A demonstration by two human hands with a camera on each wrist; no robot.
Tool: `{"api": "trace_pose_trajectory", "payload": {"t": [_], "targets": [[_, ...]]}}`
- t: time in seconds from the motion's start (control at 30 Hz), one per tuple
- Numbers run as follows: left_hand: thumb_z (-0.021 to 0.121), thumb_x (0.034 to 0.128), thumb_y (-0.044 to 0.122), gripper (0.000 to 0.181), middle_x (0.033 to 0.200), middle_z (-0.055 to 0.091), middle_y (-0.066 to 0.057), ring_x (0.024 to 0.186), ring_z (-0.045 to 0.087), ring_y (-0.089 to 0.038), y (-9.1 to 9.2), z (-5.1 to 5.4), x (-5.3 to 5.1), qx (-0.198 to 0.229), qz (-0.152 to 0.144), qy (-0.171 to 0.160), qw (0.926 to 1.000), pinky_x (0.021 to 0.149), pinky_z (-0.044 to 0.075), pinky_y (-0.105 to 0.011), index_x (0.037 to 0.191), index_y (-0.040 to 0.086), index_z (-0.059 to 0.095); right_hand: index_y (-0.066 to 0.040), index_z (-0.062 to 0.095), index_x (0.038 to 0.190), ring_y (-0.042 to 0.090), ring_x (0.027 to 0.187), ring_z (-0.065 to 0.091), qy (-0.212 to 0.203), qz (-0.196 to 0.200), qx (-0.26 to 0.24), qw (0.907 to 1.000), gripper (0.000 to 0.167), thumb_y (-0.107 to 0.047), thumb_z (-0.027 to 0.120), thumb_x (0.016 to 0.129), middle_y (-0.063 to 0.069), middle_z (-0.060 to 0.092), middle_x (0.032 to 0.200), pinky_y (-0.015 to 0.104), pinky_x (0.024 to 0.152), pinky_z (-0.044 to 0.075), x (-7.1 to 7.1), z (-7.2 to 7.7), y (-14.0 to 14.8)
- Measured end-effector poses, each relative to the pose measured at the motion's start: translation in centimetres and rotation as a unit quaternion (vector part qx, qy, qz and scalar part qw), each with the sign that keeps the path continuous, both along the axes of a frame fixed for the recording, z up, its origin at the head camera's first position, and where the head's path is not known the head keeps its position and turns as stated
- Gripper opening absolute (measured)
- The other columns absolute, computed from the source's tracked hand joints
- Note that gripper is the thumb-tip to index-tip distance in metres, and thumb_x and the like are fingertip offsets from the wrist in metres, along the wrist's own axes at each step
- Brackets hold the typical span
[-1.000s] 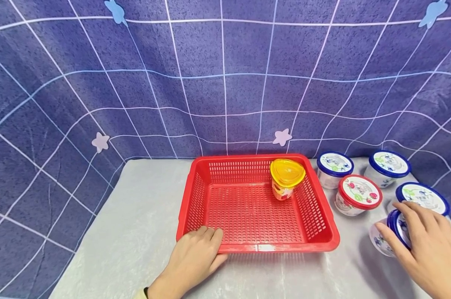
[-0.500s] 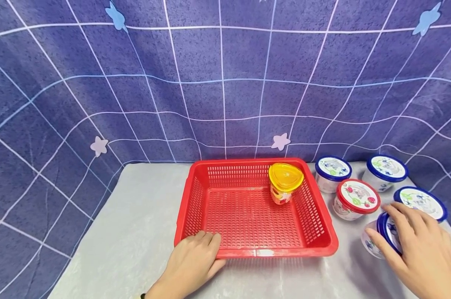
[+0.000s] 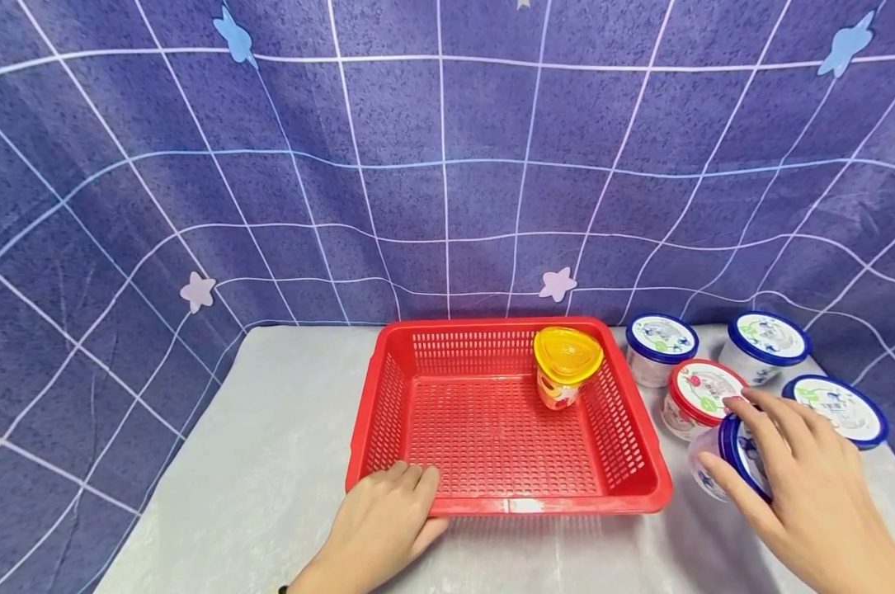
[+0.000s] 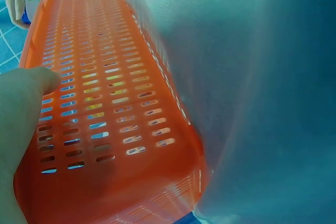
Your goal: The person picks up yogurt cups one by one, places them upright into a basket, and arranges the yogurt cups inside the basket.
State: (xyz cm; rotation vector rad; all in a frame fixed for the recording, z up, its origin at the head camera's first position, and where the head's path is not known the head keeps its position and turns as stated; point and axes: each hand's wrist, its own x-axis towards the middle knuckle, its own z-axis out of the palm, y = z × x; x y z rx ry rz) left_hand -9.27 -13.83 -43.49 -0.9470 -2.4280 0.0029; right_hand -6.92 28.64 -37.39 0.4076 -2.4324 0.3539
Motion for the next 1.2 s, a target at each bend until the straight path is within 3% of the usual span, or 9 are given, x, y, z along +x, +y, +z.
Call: {"api": "trace_pose_trajectory", "payload": {"t": [0.1,0.3,0.5,0.63,0.77,1.0,1.2], "targets": [[0.071,0.0765,0.048,0.041,0.061,0.044,0.006,0.053,0.042,-0.013,0.0,0.0,-0.1,0.001,0.0,-0.001,1.0,0.046,0.032,-0.024,0.079,0.013,0.05,0.001,0.057,0.128,0.052,0.118,0.042,0.002,0.003,-0.001,1.0,0.072,-0.045,0.076,0.075,0.025,0.053,0.132,0.061,0.112,0.02,-0.1,0.2,-0.2],[0.072,0.0763,0.049,0.042,0.061,0.046,0.005,0.054,0.044,-0.013,0.0,-0.1,0.0,0.0,0.0,-0.001,1.0,0.047,0.033,-0.024,0.08,0.012,0.052,-0.001,0.058,0.129,0.05,0.119,0.042,-0.004,0.007,-0.01,0.9999,0.071,-0.041,0.078,0.074,0.024,0.052,0.135,0.067,0.1,0.027,-0.3,0.7,-0.9],[0.072,0.0757,0.049,0.042,0.06,0.044,0.006,0.053,0.042,-0.013,0.0,0.0,0.0,-0.001,0.001,0.0,1.0,0.046,0.032,-0.024,0.078,0.012,0.05,-0.001,0.056,0.134,0.047,0.124,0.041,-0.002,0.021,-0.007,0.9998,0.072,-0.049,0.07,0.082,0.023,0.049,0.141,0.058,0.111,0.023,-0.6,1.1,-1.6],[0.073,0.0749,0.048,0.042,0.06,0.044,0.006,0.053,0.042,-0.013,0.1,0.0,0.0,-0.001,0.002,-0.002,1.0,0.046,0.032,-0.024,0.077,0.013,0.049,-0.002,0.056,0.134,0.047,0.124,0.04,0.002,0.026,-0.002,0.9996,0.073,-0.057,0.062,0.087,0.023,0.05,0.139,0.06,0.109,0.024,-0.8,1.5,-2.0],[0.074,0.074,0.048,0.043,0.06,0.044,0.006,0.053,0.042,-0.013,0.1,0.1,0.0,-0.002,0.003,-0.004,1.0,0.046,0.032,-0.024,0.077,0.013,0.048,-0.006,0.056,0.136,0.048,0.125,0.039,-0.005,0.022,0.007,0.9997,0.072,-0.051,0.07,0.081,0.022,0.051,0.136,0.066,0.1,0.027,-1.3,1.8,-2.6],[0.074,0.0737,0.048,0.045,0.06,0.041,0.007,0.053,0.04,-0.013,0.2,0.2,0.0,-0.002,0.002,-0.005,1.0,0.046,0.031,-0.024,0.075,0.014,0.045,-0.005,0.057,0.135,0.046,0.128,0.038,-0.01,0.023,0.015,0.9996,0.076,-0.054,0.071,0.08,0.022,0.051,0.136,0.066,0.109,0.021,-1.9,2.1,-3.6],[0.073,0.0742,0.047,0.043,0.06,0.043,0.006,0.053,0.041,-0.013,0.1,0.2,0.0,0.001,0.001,-0.005,1.0,0.046,0.032,-0.024,0.076,0.014,0.047,-0.003,0.06,0.13,0.046,0.125,0.041,0.022,0.066,0.013,0.9975,0.078,-0.068,0.049,0.091,0.02,0.054,0.133,0.066,0.097,0.028,-2.7,2.6,-4.9]]}}
